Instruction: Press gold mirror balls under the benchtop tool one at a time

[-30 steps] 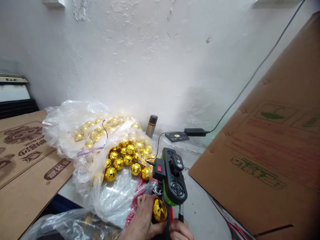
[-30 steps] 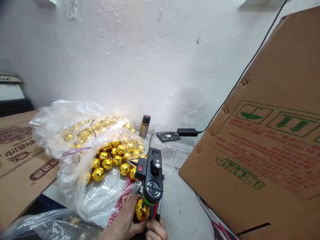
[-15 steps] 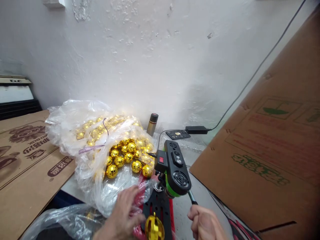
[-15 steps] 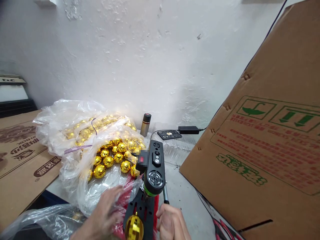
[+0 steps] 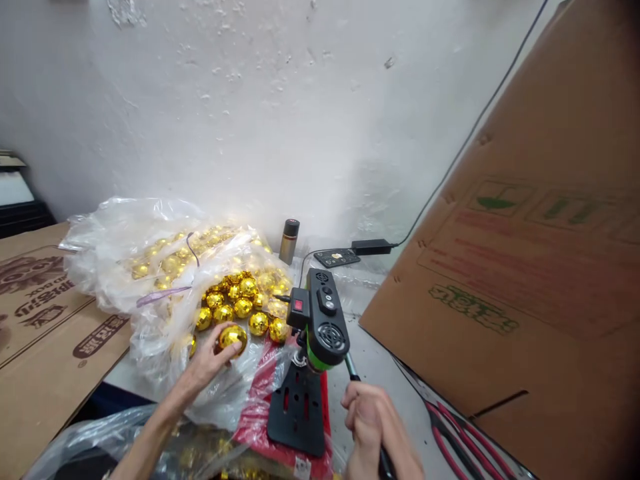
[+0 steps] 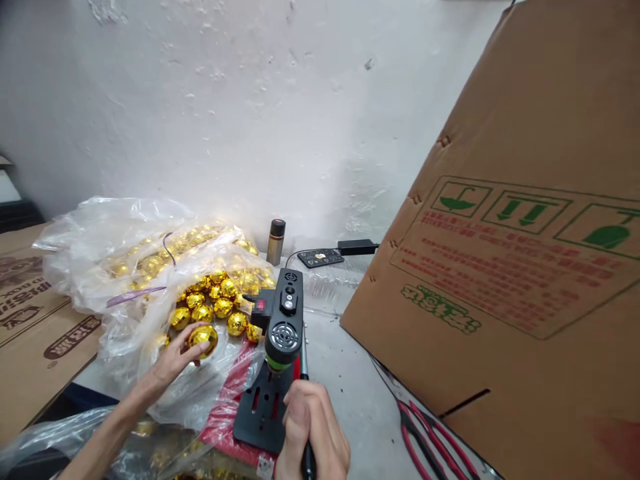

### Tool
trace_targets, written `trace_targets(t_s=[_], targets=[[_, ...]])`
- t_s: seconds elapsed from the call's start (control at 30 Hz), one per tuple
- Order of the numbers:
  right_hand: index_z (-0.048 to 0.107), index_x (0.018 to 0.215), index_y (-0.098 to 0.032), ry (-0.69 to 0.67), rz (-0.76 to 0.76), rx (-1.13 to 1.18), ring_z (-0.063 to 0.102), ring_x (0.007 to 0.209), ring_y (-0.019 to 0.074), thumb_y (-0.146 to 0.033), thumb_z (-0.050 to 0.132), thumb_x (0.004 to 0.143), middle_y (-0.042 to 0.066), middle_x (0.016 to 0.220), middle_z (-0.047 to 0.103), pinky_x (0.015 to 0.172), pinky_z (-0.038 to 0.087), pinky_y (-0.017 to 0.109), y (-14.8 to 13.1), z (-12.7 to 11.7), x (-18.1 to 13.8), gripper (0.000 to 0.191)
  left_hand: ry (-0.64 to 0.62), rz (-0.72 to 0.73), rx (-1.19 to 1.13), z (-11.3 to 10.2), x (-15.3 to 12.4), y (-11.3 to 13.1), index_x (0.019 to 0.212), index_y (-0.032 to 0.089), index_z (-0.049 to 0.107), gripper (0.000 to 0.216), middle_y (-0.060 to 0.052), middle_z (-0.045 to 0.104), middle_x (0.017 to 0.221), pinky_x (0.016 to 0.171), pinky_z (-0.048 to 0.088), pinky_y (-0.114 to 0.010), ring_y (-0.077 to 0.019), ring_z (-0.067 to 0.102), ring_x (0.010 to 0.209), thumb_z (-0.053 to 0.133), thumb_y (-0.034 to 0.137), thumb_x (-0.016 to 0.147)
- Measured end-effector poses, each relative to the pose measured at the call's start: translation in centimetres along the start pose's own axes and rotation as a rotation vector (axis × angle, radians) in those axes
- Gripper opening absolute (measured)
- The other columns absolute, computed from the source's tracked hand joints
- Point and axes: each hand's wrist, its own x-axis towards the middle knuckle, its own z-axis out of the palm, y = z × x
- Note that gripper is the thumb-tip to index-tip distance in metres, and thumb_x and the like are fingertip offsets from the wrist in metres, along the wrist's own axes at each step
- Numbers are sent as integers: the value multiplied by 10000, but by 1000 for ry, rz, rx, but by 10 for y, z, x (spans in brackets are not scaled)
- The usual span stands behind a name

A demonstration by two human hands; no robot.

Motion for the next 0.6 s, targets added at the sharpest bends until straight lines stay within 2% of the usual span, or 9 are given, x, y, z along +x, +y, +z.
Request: trace_targets(t_s=[0.07, 0.17, 0.23, 0.33, 0.47, 0.6], targets=[[508, 764, -217, -58, -87, 12, 516, 622, 80, -100, 519, 1064, -39, 703, 524, 603, 396, 229, 3, -3, 10, 323, -58, -144, -311, 26, -18, 4, 1281, 179, 680, 725, -76, 778, 1011, 710, 608, -369, -292, 751, 884, 698, 744, 825], [530, 788, -220, -143, -156, -2, 546, 618, 81, -84, 509, 1054, -46, 684, 520, 600, 437, 206, 4, -8, 24, 300, -100, -219, -499, 66, -37, 3, 1217, 192, 695, 769, -58, 785, 998, 692, 593, -318, -253, 746, 860, 781, 799, 753], [517, 780, -221, -159, -167, -16, 532, 592, 73, -75, 503, 1049, -53, 677, 504, 588, 438, 196, 4, -9, 28, 306, -119, -215, -491, 88, -43, -2, 1232, 193, 678, 830, -38, 771, 941, 602, 550, -282, -209, 711, 738, 826, 812, 698], [492, 777, -223, -171, -206, -24, 523, 578, 66, -58, 495, 1038, -59, 677, 495, 579, 440, 186, 3, -10, 29, 308, -155, -178, -437, 108, -45, -9, 1291, 188, 633, 891, -16, 736, 896, 501, 455, -243, -160, 630, 627, 831, 816, 691], [501, 819, -226, -211, -218, -35, 553, 634, 70, -52, 486, 1039, -49, 713, 518, 606, 460, 177, 7, -15, 25, 281, -176, -83, -334, 118, -43, -16, 1347, 215, 621, 810, -50, 749, 1017, 529, 486, -257, -175, 641, 686, 782, 772, 781], [522, 848, -225, -226, -206, -23, 552, 669, 70, -48, 474, 1049, -47, 736, 515, 632, 465, 175, 8, -16, 19, 272, -174, 43, -123, 120, -42, -20, 1358, 231, 651, 663, -59, 784, 1017, 639, 563, -313, -204, 666, 701, 761, 650, 855]])
